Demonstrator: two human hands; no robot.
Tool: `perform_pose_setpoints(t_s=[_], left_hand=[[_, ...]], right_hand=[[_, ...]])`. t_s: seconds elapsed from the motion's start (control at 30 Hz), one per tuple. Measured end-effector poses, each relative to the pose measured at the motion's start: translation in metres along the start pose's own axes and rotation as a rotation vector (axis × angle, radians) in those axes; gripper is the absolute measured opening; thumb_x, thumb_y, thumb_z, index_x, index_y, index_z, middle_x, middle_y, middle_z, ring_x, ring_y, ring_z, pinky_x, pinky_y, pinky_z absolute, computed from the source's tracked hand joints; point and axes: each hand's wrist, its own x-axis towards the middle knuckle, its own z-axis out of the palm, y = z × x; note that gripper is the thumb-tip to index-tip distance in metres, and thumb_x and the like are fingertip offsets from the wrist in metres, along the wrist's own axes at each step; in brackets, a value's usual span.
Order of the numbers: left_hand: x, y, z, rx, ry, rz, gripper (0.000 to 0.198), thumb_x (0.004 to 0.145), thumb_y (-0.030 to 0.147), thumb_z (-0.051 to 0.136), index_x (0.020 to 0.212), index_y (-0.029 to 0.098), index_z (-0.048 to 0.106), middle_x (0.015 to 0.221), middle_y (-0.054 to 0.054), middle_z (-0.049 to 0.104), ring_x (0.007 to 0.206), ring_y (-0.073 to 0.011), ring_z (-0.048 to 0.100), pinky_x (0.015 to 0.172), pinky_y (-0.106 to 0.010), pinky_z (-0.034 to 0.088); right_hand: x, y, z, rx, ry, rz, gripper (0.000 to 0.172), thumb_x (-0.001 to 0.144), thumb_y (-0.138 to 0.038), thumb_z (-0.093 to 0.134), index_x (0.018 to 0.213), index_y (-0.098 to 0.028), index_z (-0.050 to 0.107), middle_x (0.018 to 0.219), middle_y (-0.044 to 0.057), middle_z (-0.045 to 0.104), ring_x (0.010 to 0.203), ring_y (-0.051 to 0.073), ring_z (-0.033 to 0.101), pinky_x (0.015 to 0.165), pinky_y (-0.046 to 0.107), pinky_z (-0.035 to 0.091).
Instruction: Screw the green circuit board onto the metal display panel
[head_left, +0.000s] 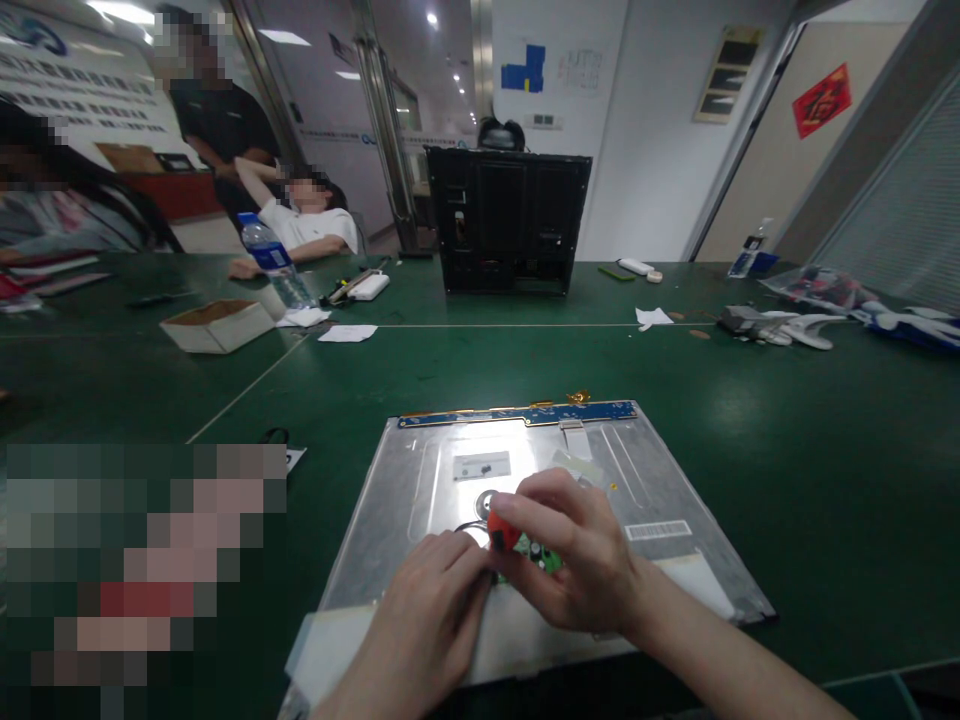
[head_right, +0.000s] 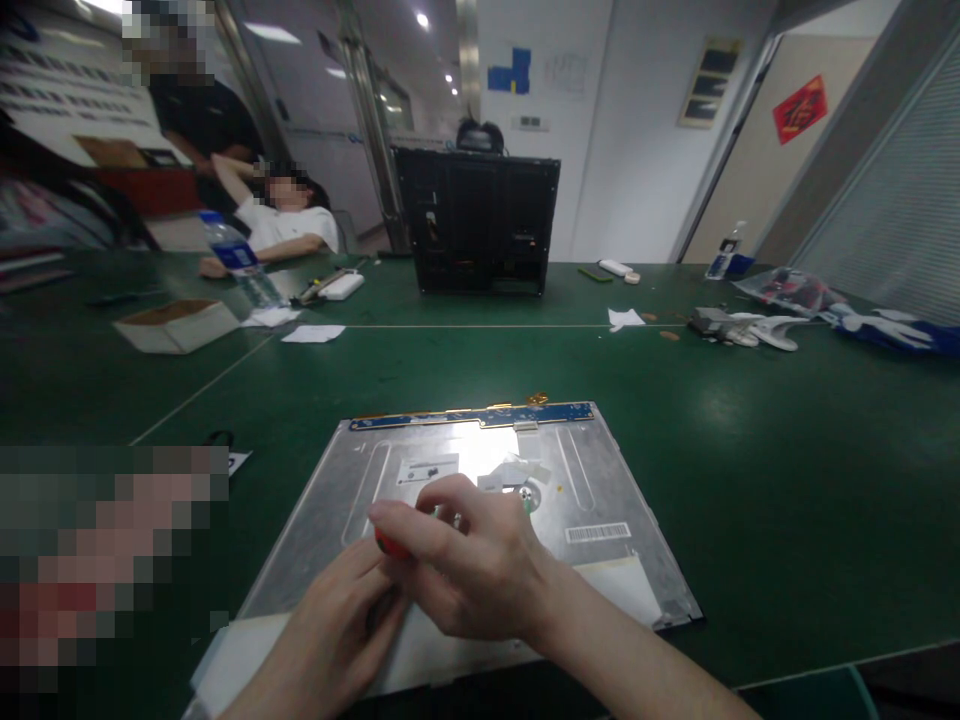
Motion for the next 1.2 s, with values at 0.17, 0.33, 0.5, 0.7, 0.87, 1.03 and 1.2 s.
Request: perform_pose_setpoints(t_s=[0.17, 0.33, 0.5, 0.7, 0.87, 1.03, 1.2], left_hand=[[0.0017, 0.002, -0.0016, 0.009, -0.03, -0.01, 0.024, 0.091, 0.009, 0.041, 0.091, 0.02, 0.063, 0.084, -0.007, 0.068, 0.076, -0.0237, 0.065, 0.066, -0.035, 0.055], [-0.0005, 0.0009, -0.0005, -0.002, -0.034, -0.017, 0.024, 0.09, 0.009, 0.042, 0.092, 0.021, 0.062, 0.085, -0.006, 0.067, 0.076, -0.0236, 0.065, 0.064, -0.034, 0.054], [-0.0034, -0.0017, 0.0019, 0.005, -0.004, -0.004, 0.023, 0.092, 0.009, 0.043, 0.095, 0.022, 0.061, 0.087, -0.005, 0.067, 0.077, -0.0228, 0.065, 0.066, -0.033, 0.053], [-0.0017, -0.0011, 0.0023, 0.008, 0.005, 0.002, 0.023, 0.093, 0.009, 0.043, 0.094, 0.022, 0.062, 0.086, -0.005, 0.066, 0.077, -0.0225, 0.065, 0.066, -0.033, 0.053], [-0.0008, 0.0007, 0.0007, 0.005, -0.015, -0.01, 0.022, 0.092, 0.009, 0.043, 0.093, 0.021, 0.061, 0.087, -0.006, 0.068, 0.077, -0.0231, 0.065, 0.066, -0.034, 0.053], [0.0007, 0.0022, -0.0022, 0.0, -0.031, -0.011, 0.023, 0.091, 0.009, 0.043, 0.091, 0.021, 0.061, 0.083, -0.005, 0.067, 0.074, -0.0224, 0.064, 0.063, -0.032, 0.051], [-0.0005, 0.0006, -0.0007, 0.002, -0.003, -0.005, 0.021, 0.091, 0.009, 0.044, 0.092, 0.022, 0.06, 0.085, -0.005, 0.067, 0.076, -0.0223, 0.065, 0.065, -0.032, 0.052]], right_hand=[[0.0024, -0.0008, 0.0, 0.062, -0.03, -0.02, 0.054, 0.091, -0.011, 0.053, 0.144, -0.019, 0.042, 0.101, 0.008, 0.069, 0.087, 0.018, 0.069, 0.063, 0.027, 0.06], [0.0007, 0.0022, 0.0016, 0.089, -0.025, -0.029, 0.056, 0.092, -0.012, 0.052, 0.146, -0.017, 0.036, 0.107, 0.011, 0.072, 0.095, 0.019, 0.07, 0.065, 0.028, 0.061], [-0.0024, 0.0053, 0.0028, 0.05, 0.005, -0.022, 0.045, 0.097, -0.029, 0.06, 0.138, -0.023, 0.043, 0.101, 0.007, 0.067, 0.08, 0.016, 0.067, 0.061, 0.026, 0.059], [-0.0017, 0.0034, 0.0011, 0.037, 0.022, 0.033, 0.038, 0.096, -0.028, 0.063, 0.132, -0.027, 0.052, 0.099, 0.004, 0.061, 0.071, 0.013, 0.061, 0.057, 0.024, 0.056], [0.001, 0.002, -0.0002, 0.078, -0.017, 0.054, 0.044, 0.094, -0.018, 0.059, 0.137, -0.023, 0.05, 0.098, 0.005, 0.066, 0.073, 0.014, 0.064, 0.057, 0.024, 0.055], [0.0026, 0.0008, -0.0025, 0.091, -0.066, 0.048, 0.048, 0.091, -0.012, 0.055, 0.138, -0.016, 0.044, 0.096, 0.007, 0.072, 0.071, 0.015, 0.067, 0.057, 0.025, 0.054], [0.0, 0.0042, -0.0009, 0.103, -0.04, 0.015, 0.043, 0.096, -0.027, 0.062, 0.136, -0.022, 0.045, 0.098, 0.006, 0.071, 0.081, 0.017, 0.069, 0.063, 0.026, 0.057]])
